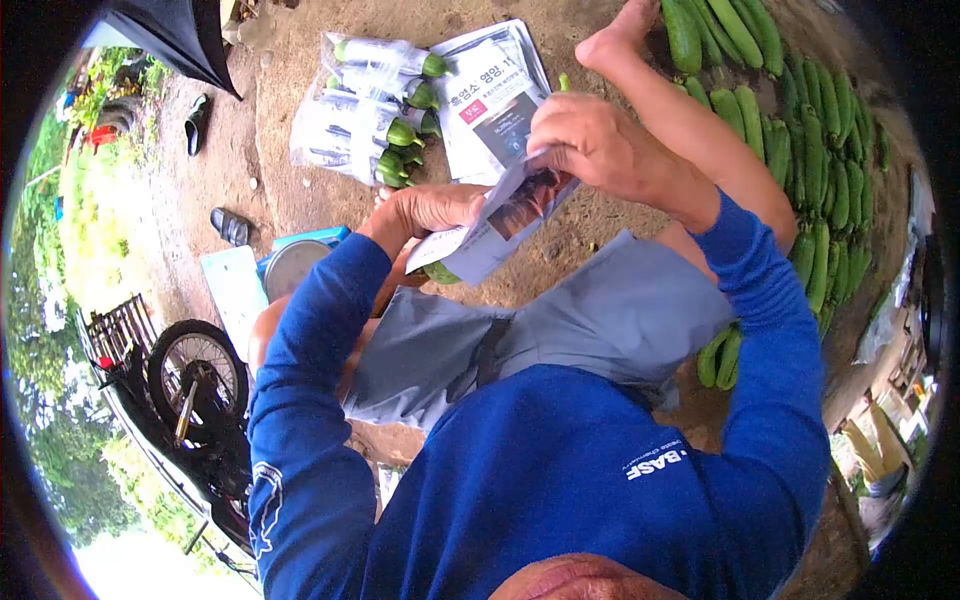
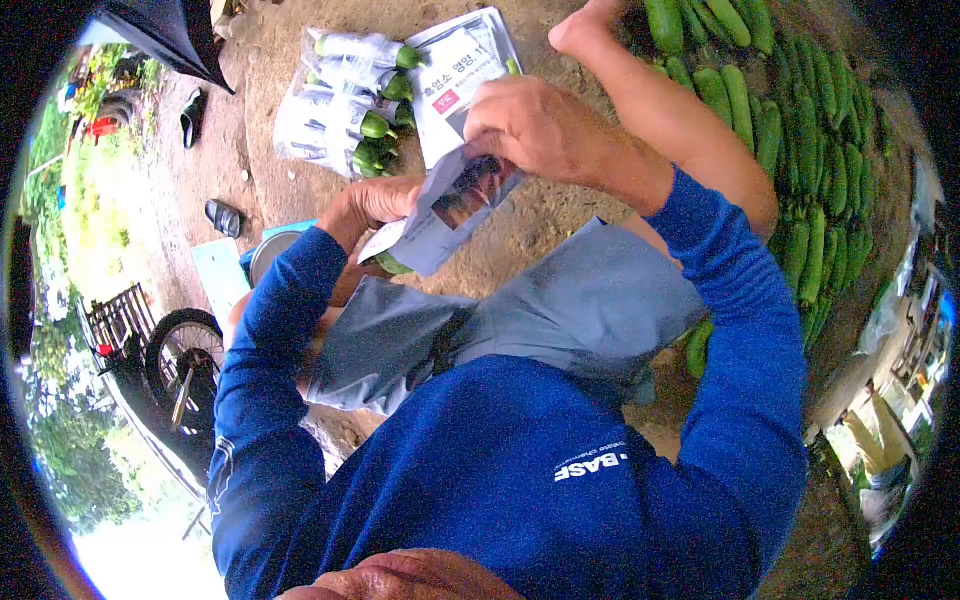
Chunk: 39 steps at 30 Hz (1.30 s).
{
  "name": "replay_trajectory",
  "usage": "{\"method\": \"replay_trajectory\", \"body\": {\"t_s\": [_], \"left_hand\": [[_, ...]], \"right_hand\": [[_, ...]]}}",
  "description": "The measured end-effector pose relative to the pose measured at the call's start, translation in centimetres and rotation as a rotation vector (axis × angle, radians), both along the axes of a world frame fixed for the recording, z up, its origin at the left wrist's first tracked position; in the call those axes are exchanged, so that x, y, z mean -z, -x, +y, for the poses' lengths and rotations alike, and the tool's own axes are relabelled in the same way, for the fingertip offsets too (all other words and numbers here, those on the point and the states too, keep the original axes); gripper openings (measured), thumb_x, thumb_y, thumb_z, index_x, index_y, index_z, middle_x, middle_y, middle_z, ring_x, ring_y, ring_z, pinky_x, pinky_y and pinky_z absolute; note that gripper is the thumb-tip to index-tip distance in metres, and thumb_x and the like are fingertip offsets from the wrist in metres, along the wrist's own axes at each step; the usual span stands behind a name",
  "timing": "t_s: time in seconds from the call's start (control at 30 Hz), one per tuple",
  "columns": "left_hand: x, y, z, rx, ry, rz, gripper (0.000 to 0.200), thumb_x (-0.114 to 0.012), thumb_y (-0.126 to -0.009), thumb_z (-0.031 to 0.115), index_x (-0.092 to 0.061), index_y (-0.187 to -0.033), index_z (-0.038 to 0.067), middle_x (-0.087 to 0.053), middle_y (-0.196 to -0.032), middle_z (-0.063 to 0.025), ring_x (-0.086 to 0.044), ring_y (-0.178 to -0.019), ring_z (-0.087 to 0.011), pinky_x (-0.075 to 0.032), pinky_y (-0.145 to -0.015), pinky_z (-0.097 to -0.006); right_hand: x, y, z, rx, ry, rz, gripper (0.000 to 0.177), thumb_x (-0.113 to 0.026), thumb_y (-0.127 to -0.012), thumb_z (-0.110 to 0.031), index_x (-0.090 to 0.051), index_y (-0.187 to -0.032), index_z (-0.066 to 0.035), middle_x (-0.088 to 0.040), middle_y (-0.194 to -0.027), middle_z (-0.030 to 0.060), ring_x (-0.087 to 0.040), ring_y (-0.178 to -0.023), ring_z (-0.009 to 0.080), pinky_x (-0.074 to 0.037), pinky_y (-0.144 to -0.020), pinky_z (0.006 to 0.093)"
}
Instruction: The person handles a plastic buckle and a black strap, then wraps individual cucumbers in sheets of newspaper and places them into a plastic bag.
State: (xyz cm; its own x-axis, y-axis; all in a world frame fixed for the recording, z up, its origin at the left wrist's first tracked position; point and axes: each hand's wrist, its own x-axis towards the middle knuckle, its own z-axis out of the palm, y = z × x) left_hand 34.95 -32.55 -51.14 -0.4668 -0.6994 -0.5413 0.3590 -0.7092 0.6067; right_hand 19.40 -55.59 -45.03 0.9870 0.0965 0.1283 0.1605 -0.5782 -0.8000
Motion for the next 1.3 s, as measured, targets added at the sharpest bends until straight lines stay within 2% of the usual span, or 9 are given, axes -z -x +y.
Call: {"method": "replay_trajectory", "body": {"t_s": [0.13, 0.27, 0.37, 0.57, 0.6, 0.73, 0.87, 1.0, 1.3], "left_hand": [[-0.4, 2.5, 0.5, -0.305, -0.089, 0.061, 0.117, -0.064, -0.061, 0.088, -0.051, -0.137, 0.001, -0.066, -0.119, -0.0140, -0.067, -0.100, -0.0226, -0.057, -0.085, -0.0377], [-3.7, 4.1, -2.3, -0.525, -0.030, 0.088, 0.108, -0.060, -0.069, 0.086, -0.050, -0.141, 0.006, -0.063, -0.125, -0.0107, -0.064, -0.108, -0.0220, -0.054, -0.090, -0.0379], [-4.1, 4.8, -3.9, -0.483, -0.060, -0.164, 0.105, -0.041, -0.076, 0.090, -0.053, -0.135, 0.004, -0.065, -0.120, -0.0091, -0.064, -0.107, -0.0206, -0.053, -0.093, -0.0395], [-6.1, 4.2, -4.6, -0.427, 0.343, -0.598, 0.096, -0.070, -0.086, 0.060, -0.032, -0.149, -0.001, -0.045, -0.146, -0.0175, -0.041, -0.137, -0.0286, -0.034, -0.114, -0.0453], [-9.7, 5.7, -5.2, -0.546, 0.205, -0.557, 0.088, -0.080, -0.084, 0.037, -0.034, -0.147, -0.003, -0.055, -0.134, -0.0180, -0.053, -0.124, -0.0255, -0.043, -0.105, -0.0416], [-7.8, 6.7, -4.6, -0.708, 0.100, -1.139, 0.058, -0.074, -0.086, 0.019, -0.052, -0.134, -0.004, -0.069, -0.103, -0.0100, -0.063, -0.084, -0.0159, -0.051, -0.076, -0.0314], [-6.8, 4.9, -3.0, -0.924, -0.035, -0.879, 0.025, -0.065, -0.093, 0.007, -0.065, -0.115, -0.005, -0.070, -0.103, -0.0077, -0.064, -0.091, -0.0154, -0.051, -0.081, -0.0291], [-6.1, 2.4, -1.9, -0.994, 0.072, -0.738, 0.031, -0.073, -0.091, 0.015, -0.066, -0.117, -0.002, -0.071, -0.103, -0.0063, -0.064, -0.089, -0.0144, -0.052, -0.081, -0.0293], [-8.2, 1.5, -2.1, -1.083, 0.194, -0.913, 0.035, -0.078, -0.089, 0.023, -0.068, -0.112, -0.002, -0.072, -0.099, -0.0067, -0.066, -0.085, -0.0135, -0.054, -0.077, -0.0281]], "right_hand": [[0.2, -0.5, -0.4, 0.545, 0.155, -0.271, 0.067, -0.082, -0.080, -0.034, -0.054, -0.130, 0.001, -0.055, -0.135, 0.0202, -0.053, -0.127, 0.0356, -0.042, -0.107, 0.0412], [2.8, 1.6, 2.0, 0.576, -1.080, 0.229, 0.075, -0.082, -0.083, -0.036, -0.047, -0.140, -0.003, -0.056, -0.135, 0.0113, -0.053, -0.123, 0.0211, -0.043, -0.106, 0.0382], [3.1, 1.5, 3.9, 0.527, -1.242, 0.338, 0.071, -0.081, -0.084, -0.029, -0.047, -0.140, -0.002, -0.062, -0.125, 0.0105, -0.059, -0.114, 0.0191, -0.048, -0.100, 0.0370], [7.6, 0.6, 2.9, 0.528, -1.116, 0.194, 0.053, -0.074, -0.081, -0.014, -0.055, -0.128, 0.000, -0.068, -0.110, 0.0090, -0.065, -0.099, 0.0183, -0.052, -0.091, 0.0350], [6.2, 0.4, 3.1, 0.616, -0.922, 0.211, 0.049, -0.072, -0.079, -0.014, -0.057, -0.124, 0.001, -0.067, -0.109, 0.0094, -0.064, -0.099, 0.0182, -0.052, -0.091, 0.0344], [7.8, 0.1, 3.3, 0.641, -0.892, 0.130, 0.045, -0.073, -0.080, -0.018, -0.059, -0.119, -0.001, -0.066, -0.102, 0.0062, -0.061, -0.096, 0.0163, -0.050, -0.088, 0.0335], [6.2, 1.0, 1.6, 0.560, -1.109, 0.334, 0.047, -0.072, -0.086, -0.032, -0.057, -0.124, -0.008, -0.061, -0.102, 0.0017, -0.058, -0.089, 0.0106, -0.050, -0.078, 0.0282], [5.5, 1.9, 0.7, 0.556, -1.338, 0.515, 0.050, -0.070, -0.088, -0.051, -0.063, -0.111, -0.007, -0.065, -0.094, 0.0051, -0.063, -0.075, 0.0147, -0.053, -0.065, 0.0332], [6.7, 1.3, 2.4, 0.379, -1.473, 0.600, 0.058, -0.072, -0.090, -0.045, -0.060, -0.126, -0.001, -0.070, -0.111, 0.0098, -0.069, -0.092, 0.0181, -0.056, -0.084, 0.0338]]}}
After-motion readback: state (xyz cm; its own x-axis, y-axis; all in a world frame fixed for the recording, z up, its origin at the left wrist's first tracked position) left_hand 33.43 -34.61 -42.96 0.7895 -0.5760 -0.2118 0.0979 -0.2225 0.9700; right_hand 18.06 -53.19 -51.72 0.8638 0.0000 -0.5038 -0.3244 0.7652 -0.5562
